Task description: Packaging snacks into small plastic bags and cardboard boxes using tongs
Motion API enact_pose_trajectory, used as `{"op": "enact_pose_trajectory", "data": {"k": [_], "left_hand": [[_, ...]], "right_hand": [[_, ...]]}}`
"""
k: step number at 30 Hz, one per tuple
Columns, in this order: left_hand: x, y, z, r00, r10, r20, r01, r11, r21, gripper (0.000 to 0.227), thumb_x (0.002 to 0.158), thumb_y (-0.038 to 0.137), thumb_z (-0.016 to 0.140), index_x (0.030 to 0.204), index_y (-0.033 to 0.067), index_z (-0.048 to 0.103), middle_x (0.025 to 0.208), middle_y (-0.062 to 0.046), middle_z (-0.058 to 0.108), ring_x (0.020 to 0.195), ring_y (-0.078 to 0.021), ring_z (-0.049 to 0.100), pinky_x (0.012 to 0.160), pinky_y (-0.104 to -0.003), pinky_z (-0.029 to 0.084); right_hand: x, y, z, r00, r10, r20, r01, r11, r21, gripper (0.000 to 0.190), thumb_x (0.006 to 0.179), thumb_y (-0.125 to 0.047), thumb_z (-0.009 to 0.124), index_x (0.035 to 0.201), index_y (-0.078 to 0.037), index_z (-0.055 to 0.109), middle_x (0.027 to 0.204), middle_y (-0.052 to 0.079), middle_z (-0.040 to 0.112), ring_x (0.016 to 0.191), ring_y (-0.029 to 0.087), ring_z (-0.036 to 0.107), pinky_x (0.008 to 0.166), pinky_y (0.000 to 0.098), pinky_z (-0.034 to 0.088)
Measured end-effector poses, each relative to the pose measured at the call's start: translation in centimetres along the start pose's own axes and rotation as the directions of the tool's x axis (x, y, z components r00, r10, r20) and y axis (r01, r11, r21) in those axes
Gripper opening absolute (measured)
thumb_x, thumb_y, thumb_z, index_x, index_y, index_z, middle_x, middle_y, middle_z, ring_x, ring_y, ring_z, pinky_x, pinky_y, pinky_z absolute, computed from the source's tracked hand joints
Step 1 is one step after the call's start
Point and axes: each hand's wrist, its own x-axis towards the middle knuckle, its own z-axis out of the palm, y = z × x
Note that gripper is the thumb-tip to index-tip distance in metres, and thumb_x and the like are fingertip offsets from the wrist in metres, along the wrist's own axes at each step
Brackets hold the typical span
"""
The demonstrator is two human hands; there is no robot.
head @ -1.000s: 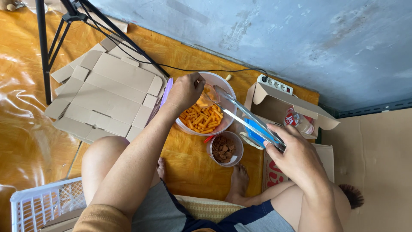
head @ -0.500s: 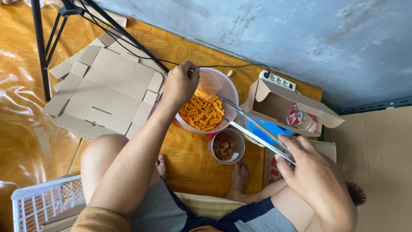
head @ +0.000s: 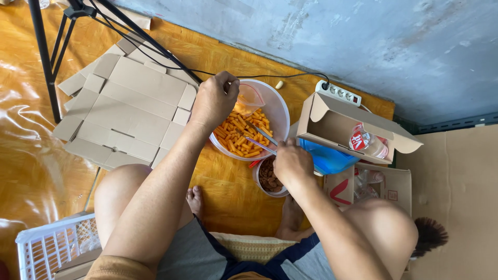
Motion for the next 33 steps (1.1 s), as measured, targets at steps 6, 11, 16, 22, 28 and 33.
{"op": "enact_pose_trajectory", "data": {"k": [6, 11, 16, 22, 28, 33], "left_hand": [[0.3, -0.1, -0.3, 0.999, -0.006, 0.043, 0.006, 1.000, 0.011, 0.015, 0.094, 0.028, 0.065, 0.101, 0.0206, 0.076, 0.076, -0.003, 0.071, 0.086, -0.0267, 0.073, 0.080, -0.043, 0.058], [0.0, 0.6, -0.7, 0.999, -0.012, 0.041, 0.012, 1.000, 0.005, 0.014, 0.094, 0.029, 0.064, 0.100, 0.0208, 0.075, 0.075, -0.003, 0.071, 0.086, -0.0274, 0.073, 0.080, -0.044, 0.058], [0.2, 0.4, -0.7, 0.999, -0.013, 0.049, 0.013, 1.000, -0.002, 0.016, 0.094, 0.031, 0.064, 0.101, 0.0214, 0.075, 0.075, -0.003, 0.070, 0.086, -0.0272, 0.072, 0.079, -0.044, 0.058], [0.2, 0.5, -0.3, 0.999, -0.008, 0.036, 0.009, 1.000, -0.016, 0.016, 0.093, 0.030, 0.064, 0.101, 0.0210, 0.075, 0.073, -0.003, 0.070, 0.084, -0.0281, 0.072, 0.080, -0.045, 0.057], [0.1, 0.6, -0.3, 0.999, 0.003, 0.032, -0.003, 1.000, -0.017, 0.018, 0.093, 0.030, 0.064, 0.102, 0.0190, 0.075, 0.074, -0.004, 0.070, 0.084, -0.0305, 0.073, 0.079, -0.047, 0.057], [0.1, 1.0, -0.5, 0.999, -0.003, 0.047, 0.003, 1.000, -0.008, 0.017, 0.093, 0.029, 0.064, 0.102, 0.0196, 0.075, 0.074, -0.004, 0.070, 0.083, -0.0300, 0.073, 0.079, -0.046, 0.058]], "right_hand": [[2.3, -1.1, 0.6, 1.000, 0.014, -0.014, -0.014, 1.000, -0.006, 0.042, 0.088, -0.019, 0.068, 0.121, 0.006, 0.065, 0.115, 0.026, 0.062, 0.090, 0.047, 0.074, 0.079, 0.0567, 0.061], [3.9, -1.2, 1.1, 0.999, 0.044, -0.014, -0.044, 0.999, 0.025, 0.044, 0.089, -0.020, 0.069, 0.123, 0.007, 0.064, 0.113, 0.026, 0.061, 0.090, 0.049, 0.073, 0.078, 0.0595, 0.060], [4.4, -0.6, 1.1, 0.997, 0.068, 0.032, -0.068, 0.998, 0.005, 0.048, 0.088, -0.024, 0.072, 0.125, 0.006, 0.063, 0.115, 0.026, 0.060, 0.094, 0.050, 0.073, 0.082, 0.0607, 0.059], [4.2, -0.2, 0.8, 0.989, 0.113, 0.098, -0.117, 0.993, 0.031, 0.050, 0.090, -0.029, 0.070, 0.128, 0.004, 0.064, 0.123, 0.026, 0.059, 0.103, 0.050, 0.071, 0.090, 0.0594, 0.057], [3.6, -0.4, -0.4, 0.990, 0.128, 0.067, -0.130, 0.991, 0.029, 0.047, 0.089, -0.024, 0.074, 0.125, 0.004, 0.064, 0.119, 0.027, 0.060, 0.103, 0.049, 0.071, 0.089, 0.0580, 0.058], [1.9, -1.5, -2.8, 0.993, 0.095, 0.063, -0.099, 0.993, 0.058, 0.048, 0.091, -0.023, 0.068, 0.129, 0.006, 0.061, 0.122, 0.028, 0.059, 0.103, 0.051, 0.070, 0.089, 0.0600, 0.058]]}}
